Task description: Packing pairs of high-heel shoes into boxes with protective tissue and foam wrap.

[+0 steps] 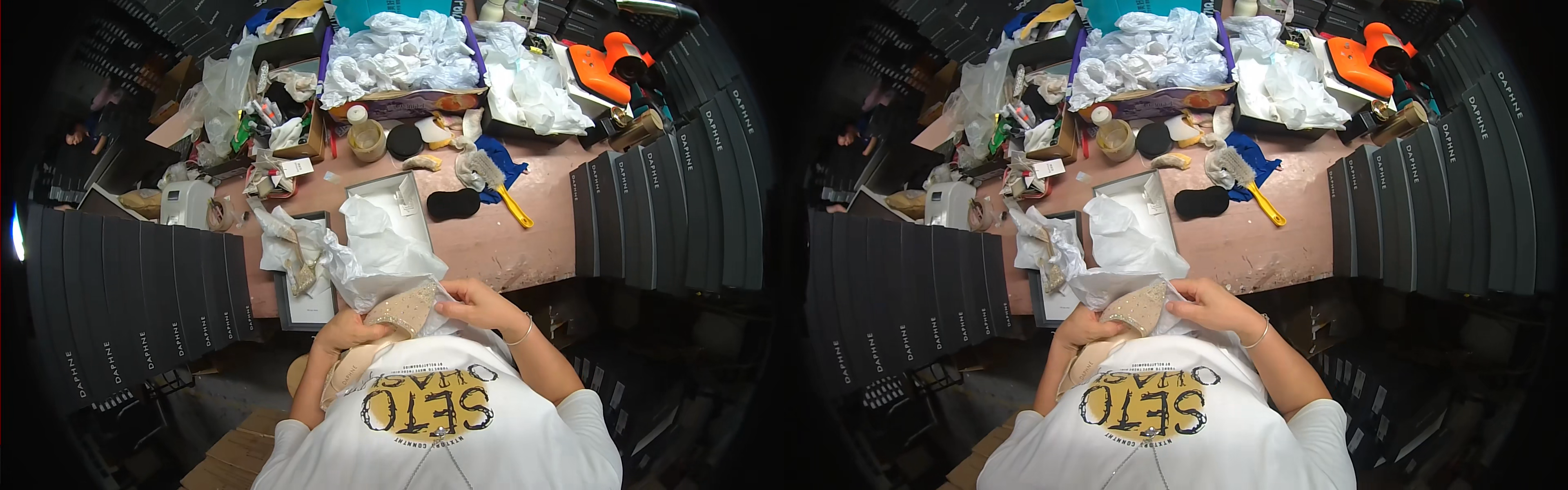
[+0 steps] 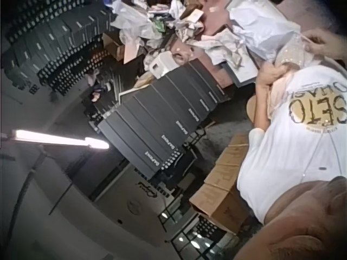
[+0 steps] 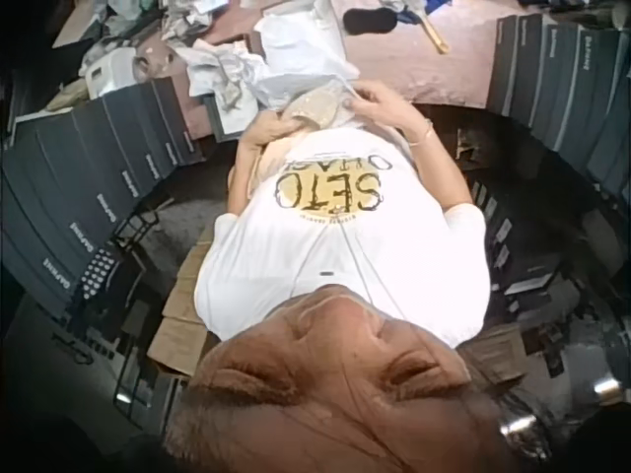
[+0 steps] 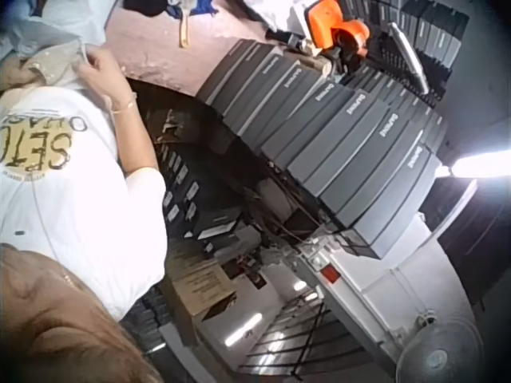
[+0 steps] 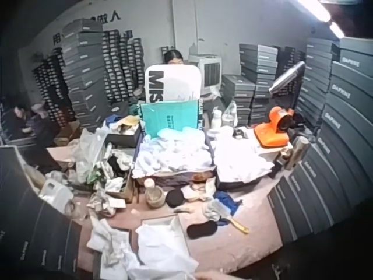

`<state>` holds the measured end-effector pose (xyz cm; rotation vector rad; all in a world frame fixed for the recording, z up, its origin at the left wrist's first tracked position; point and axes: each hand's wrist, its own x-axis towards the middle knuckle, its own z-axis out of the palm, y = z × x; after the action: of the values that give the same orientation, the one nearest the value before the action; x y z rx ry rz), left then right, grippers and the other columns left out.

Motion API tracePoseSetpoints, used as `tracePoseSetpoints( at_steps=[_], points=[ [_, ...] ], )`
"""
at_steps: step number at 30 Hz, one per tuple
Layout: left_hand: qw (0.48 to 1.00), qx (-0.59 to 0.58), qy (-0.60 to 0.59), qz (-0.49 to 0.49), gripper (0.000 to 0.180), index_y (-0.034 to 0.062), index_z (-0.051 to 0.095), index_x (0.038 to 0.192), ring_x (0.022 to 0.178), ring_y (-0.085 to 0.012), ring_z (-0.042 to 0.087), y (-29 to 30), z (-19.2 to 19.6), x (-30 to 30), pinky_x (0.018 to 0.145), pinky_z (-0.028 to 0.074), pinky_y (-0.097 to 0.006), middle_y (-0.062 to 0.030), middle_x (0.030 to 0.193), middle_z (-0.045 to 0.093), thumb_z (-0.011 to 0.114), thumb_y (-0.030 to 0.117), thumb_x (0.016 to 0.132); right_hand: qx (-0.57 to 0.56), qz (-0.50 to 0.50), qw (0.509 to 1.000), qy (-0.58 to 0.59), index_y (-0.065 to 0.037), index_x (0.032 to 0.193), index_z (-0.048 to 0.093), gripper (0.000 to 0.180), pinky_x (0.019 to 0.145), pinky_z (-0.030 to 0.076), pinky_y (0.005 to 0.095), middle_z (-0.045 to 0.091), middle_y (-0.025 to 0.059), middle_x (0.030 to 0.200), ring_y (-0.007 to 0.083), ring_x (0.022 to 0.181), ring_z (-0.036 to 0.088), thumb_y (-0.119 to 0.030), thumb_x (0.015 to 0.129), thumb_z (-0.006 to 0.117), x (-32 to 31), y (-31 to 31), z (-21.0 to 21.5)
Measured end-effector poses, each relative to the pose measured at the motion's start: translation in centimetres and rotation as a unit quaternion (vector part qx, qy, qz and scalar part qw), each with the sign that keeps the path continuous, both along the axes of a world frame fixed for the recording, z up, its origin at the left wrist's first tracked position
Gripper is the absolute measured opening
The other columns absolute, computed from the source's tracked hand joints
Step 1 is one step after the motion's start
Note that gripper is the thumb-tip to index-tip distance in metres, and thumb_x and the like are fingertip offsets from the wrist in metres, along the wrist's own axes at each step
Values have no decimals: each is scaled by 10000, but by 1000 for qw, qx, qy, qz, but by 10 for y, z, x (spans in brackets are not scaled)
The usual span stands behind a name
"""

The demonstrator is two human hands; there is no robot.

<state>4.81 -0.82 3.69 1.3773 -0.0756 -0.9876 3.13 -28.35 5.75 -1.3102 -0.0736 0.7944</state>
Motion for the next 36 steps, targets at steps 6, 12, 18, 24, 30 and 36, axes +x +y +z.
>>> tracePoseSetpoints(
  at_steps=[6, 12, 18, 24, 30, 36],
  points=[
    [997, -35, 13, 64, 603, -10, 461, 1306, 1158, -199, 517, -1, -9, -9, 998, 394, -328, -105, 1252, 548, 691, 33, 749, -22, -9, 999, -27, 19, 1200, 584, 322, 679, 436, 197, 605, -27, 905, 32, 775, 496, -96, 901, 547, -2, 0, 1],
    [959, -178, 157, 158, 616, -8, 432, 1327, 1162, -214, 523, 2, -10, -21, 998, 406, -339, -123, 1273, 536, 675, 48, 764, -59, -12, 998, -22, -8, 1201, 593, 336, 548, 392, 189, 554, -64, 776, 17, 632, 442, -95, 879, 549, 6, 2, 17],
    [954, -196, 134, 183, 620, -9, 421, 1337, 1155, -219, 536, -2, -4, -22, 999, 408, -340, -137, 1272, 541, 655, 45, 765, -53, 6, 999, -13, -15, 1211, 588, 344, 539, 391, 188, 556, -68, 767, 10, 624, 443, -98, 880, 542, 12, 4, 15],
    [951, -169, 171, 195, 576, -19, 423, 1331, 1137, -211, 552, 3, -4, -23, 974, 437, -337, -135, 1257, 553, 626, 55, 797, -36, 0, 999, 2, 1, 1207, 580, 355, 536, 383, 193, 545, -66, 749, 10, 615, 431, -102, 872, 526, 14, 9, 2],
    [930, -201, 231, 202, 544, -14, 424, 1342, 1111, -194, 567, -8, 10, -2, 952, 461, -320, -120, 1245, 560, 580, 17, 822, -63, -6, 991, -117, 10, 1318, 477, 475, 762, 465, 245, 618, 49, 1019, 98, 881, 556, -119, 872, 575, 31, 6, 6],
    [966, -164, 127, 152, 539, -6, 423, 1351, 1096, -185, 574, -16, 9, 19, 942, 470, -309, -111, 1239, 564, 555, -12, 829, -162, 35, 873, -458, -56, 1279, 527, 629, 1080, 284, 449, 572, 147, 1185, 298, 1183, 485, -234, 724, 761, 59, 27, 49]
  ],
)
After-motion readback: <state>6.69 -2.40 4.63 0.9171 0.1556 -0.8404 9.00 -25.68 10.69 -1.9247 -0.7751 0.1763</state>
